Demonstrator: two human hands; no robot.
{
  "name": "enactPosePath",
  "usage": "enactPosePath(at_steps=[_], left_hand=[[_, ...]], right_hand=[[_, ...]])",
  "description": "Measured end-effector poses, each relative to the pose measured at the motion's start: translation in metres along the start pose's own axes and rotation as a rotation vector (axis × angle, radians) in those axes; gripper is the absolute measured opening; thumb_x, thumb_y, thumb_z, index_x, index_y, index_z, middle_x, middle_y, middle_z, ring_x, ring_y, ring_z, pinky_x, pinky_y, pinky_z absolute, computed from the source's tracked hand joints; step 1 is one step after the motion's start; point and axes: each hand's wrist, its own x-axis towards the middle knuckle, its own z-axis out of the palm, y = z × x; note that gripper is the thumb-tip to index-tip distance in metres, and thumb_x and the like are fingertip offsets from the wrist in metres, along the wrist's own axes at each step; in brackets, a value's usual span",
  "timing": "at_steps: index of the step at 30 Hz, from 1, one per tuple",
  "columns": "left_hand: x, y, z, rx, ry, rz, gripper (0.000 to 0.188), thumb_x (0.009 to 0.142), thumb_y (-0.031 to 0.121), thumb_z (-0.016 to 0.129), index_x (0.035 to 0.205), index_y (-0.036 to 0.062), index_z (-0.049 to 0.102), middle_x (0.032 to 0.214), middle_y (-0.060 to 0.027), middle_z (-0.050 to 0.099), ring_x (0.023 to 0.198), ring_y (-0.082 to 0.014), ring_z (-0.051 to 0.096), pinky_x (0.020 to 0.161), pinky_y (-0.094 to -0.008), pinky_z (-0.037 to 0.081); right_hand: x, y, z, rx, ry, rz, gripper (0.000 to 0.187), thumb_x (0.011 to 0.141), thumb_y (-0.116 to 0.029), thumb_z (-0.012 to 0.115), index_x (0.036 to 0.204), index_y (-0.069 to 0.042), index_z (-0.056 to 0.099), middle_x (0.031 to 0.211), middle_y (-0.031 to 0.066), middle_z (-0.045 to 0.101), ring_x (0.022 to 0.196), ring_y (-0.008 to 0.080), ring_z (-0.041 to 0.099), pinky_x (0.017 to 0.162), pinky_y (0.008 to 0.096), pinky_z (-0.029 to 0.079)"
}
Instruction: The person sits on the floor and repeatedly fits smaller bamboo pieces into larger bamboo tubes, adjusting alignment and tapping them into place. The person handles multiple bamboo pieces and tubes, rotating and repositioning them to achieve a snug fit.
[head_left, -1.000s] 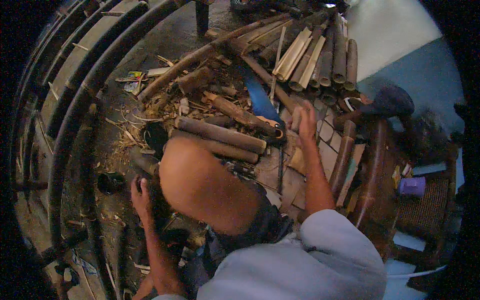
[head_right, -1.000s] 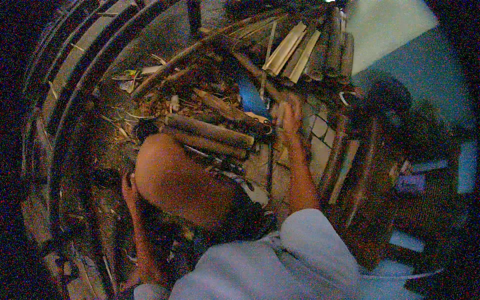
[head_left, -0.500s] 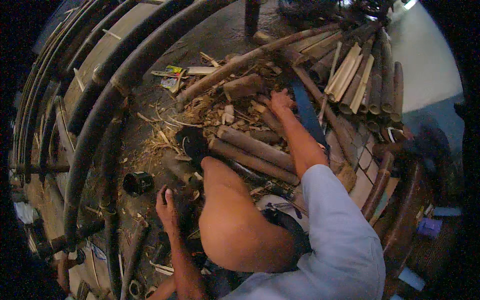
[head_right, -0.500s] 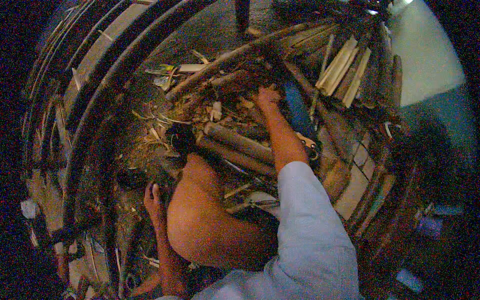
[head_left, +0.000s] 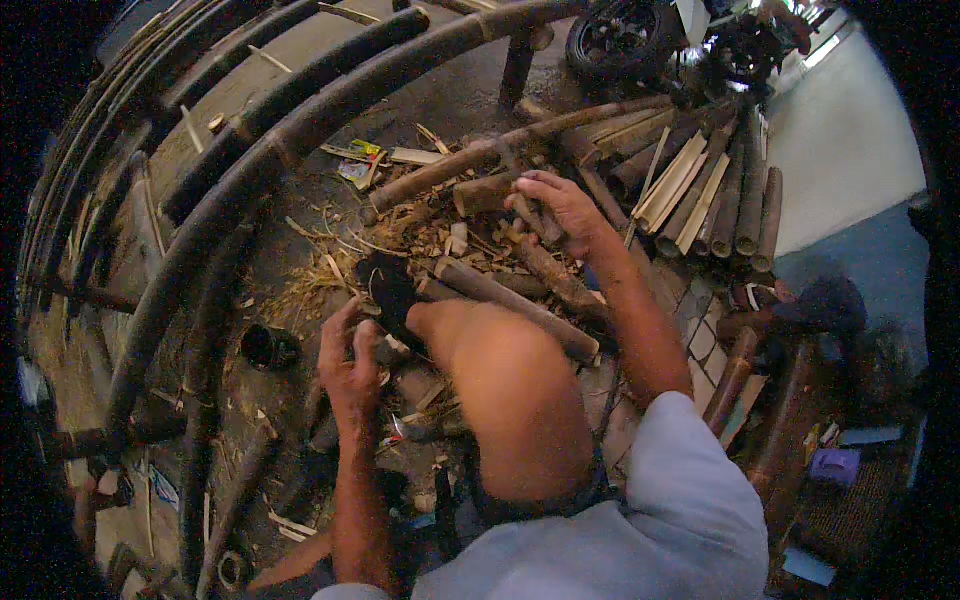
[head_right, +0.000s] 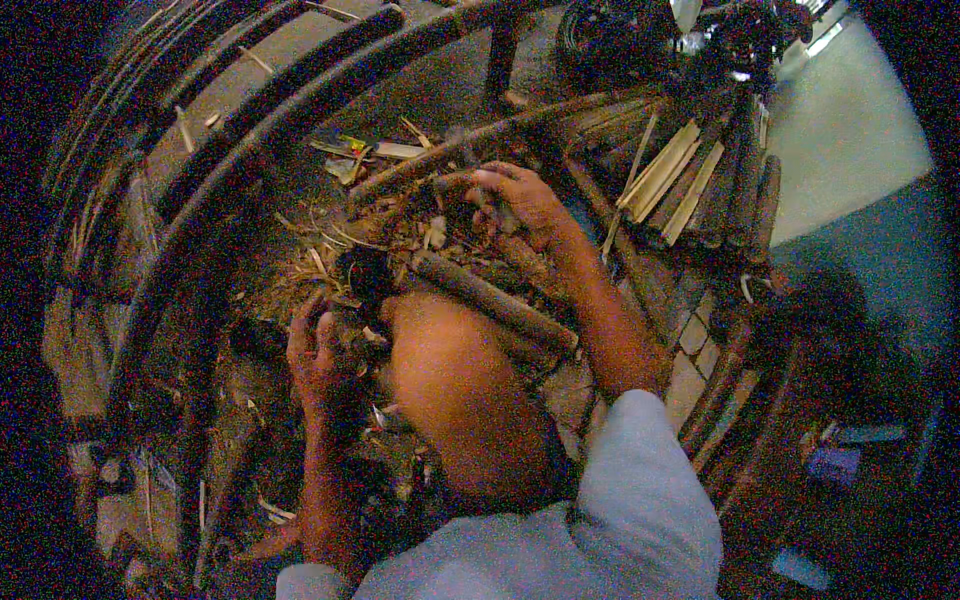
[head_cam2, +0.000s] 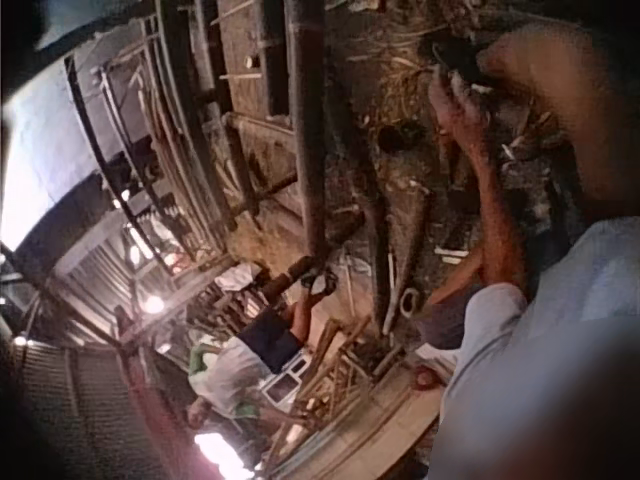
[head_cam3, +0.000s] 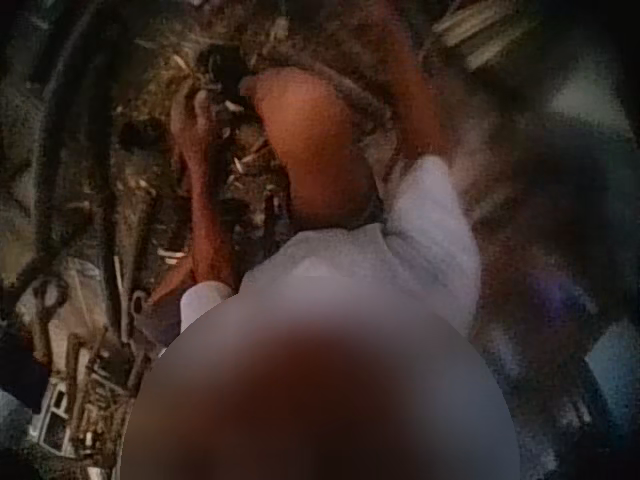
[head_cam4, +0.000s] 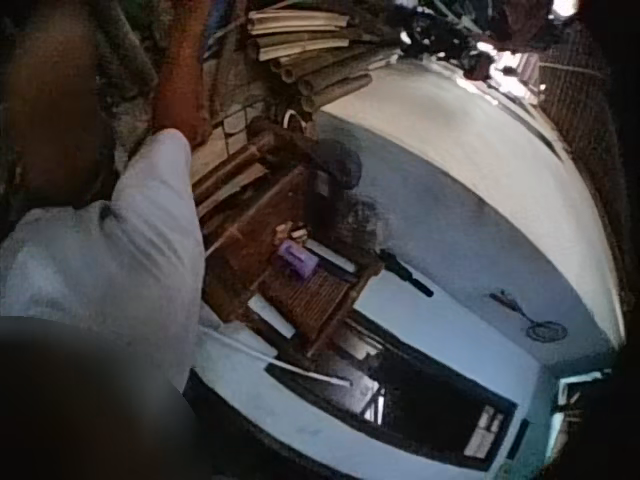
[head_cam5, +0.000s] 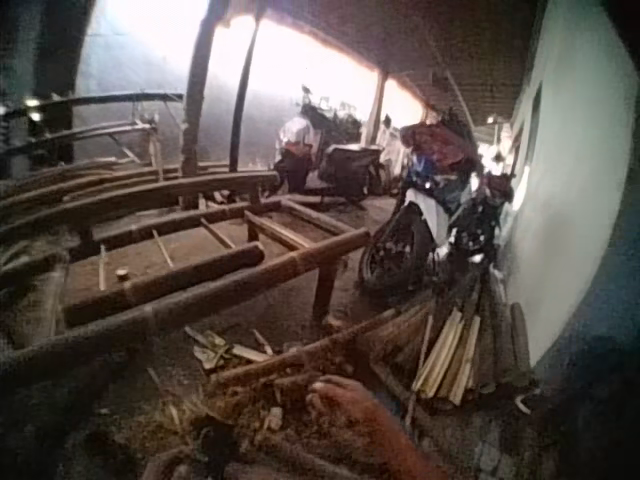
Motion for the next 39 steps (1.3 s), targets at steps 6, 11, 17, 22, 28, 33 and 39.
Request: enactPosePath(at_steps=[6,11,17,22,28,33,39], left_hand=[[-0.017,0.112,-0.003,0.432,0.165,0.784,0.059,0.083,0.018,0.071,0.139,0.0119,0.056,0.143,-0.0139,0.050,0.136,-0.0371,0.044,0.116,-0.0494,0.033],[-0.024,0.131,-0.037,0.578,-0.132,0.658,0.067,0.081,0.017,0.071,0.145,0.0148,0.050,0.134,-0.0135,0.055,0.130,-0.0337,0.050,0.112,-0.0492,0.036],[-0.034,0.083,-0.044,0.484,-0.013,0.458,0.048,0.092,0.020,0.064,0.139,0.0131,0.053,0.111,-0.0158,0.066,0.105,-0.0337,0.065,0.088,-0.0443,0.050],[-0.029,0.061,-0.037,0.324,0.095,0.342,0.022,0.099,0.022,0.061,0.116,0.0082,0.062,0.093,-0.0201,0.069,0.083,-0.0393,0.069,0.070,-0.0447,0.053],[-0.036,0.068,-0.024,0.117,-0.029,0.264,0.018,0.098,0.021,0.062,0.108,0.0056,0.063,0.088,-0.0206,0.069,0.080,-0.0411,0.068,0.069,-0.0460,0.052],[-0.035,0.062,-0.018,0.179,-0.088,0.317,0.019,0.097,0.021,0.063,0.106,0.0046,0.064,0.088,-0.0204,0.069,0.080,-0.0405,0.068,0.069,-0.0450,0.052],[-0.036,0.054,-0.018,0.204,-0.105,0.259,0.024,0.098,0.025,0.061,0.104,0.0026,0.068,0.091,-0.0209,0.071,0.084,-0.0389,0.070,0.074,-0.0425,0.054]], right_hand=[[-0.071,-0.138,0.100,-0.577,-0.540,-0.105,0.039,0.096,-0.035,0.065,0.120,-0.004,0.064,0.100,0.0061,0.069,0.085,0.0158,0.065,0.070,0.0308,0.053],[-0.097,-0.132,0.158,-0.582,-0.784,-0.017,0.040,0.095,-0.035,0.061,0.123,-0.006,0.064,0.111,0.0134,0.069,0.098,0.0222,0.065,0.083,0.0361,0.054],[-0.110,-0.079,0.185,0.141,-0.374,0.424,0.028,0.095,-0.017,0.059,0.122,-0.008,0.060,0.110,0.0107,0.066,0.093,0.0220,0.066,0.080,0.0358,0.055],[-0.112,-0.050,0.178,0.373,-0.298,-0.159,0.030,0.099,-0.019,0.056,0.125,-0.005,0.056,0.111,0.0153,0.066,0.101,0.0288,0.066,0.091,0.0413,0.057],[-0.113,-0.033,0.185,0.954,0.016,0.124,0.028,0.099,-0.024,0.056,0.119,-0.002,0.058,0.112,0.0154,0.067,0.102,0.0290,0.066,0.091,0.0427,0.056],[-0.112,-0.030,0.186,1.025,0.109,0.066,0.028,0.100,-0.019,0.058,0.121,-0.001,0.056,0.115,0.0219,0.068,0.104,0.0316,0.067,0.097,0.0413,0.056],[-0.108,-0.024,0.186,0.945,0.110,-0.005,0.028,0.098,-0.017,0.060,0.121,-0.002,0.058,0.114,0.0209,0.068,0.107,0.0318,0.067,0.096,0.0408,0.057]])
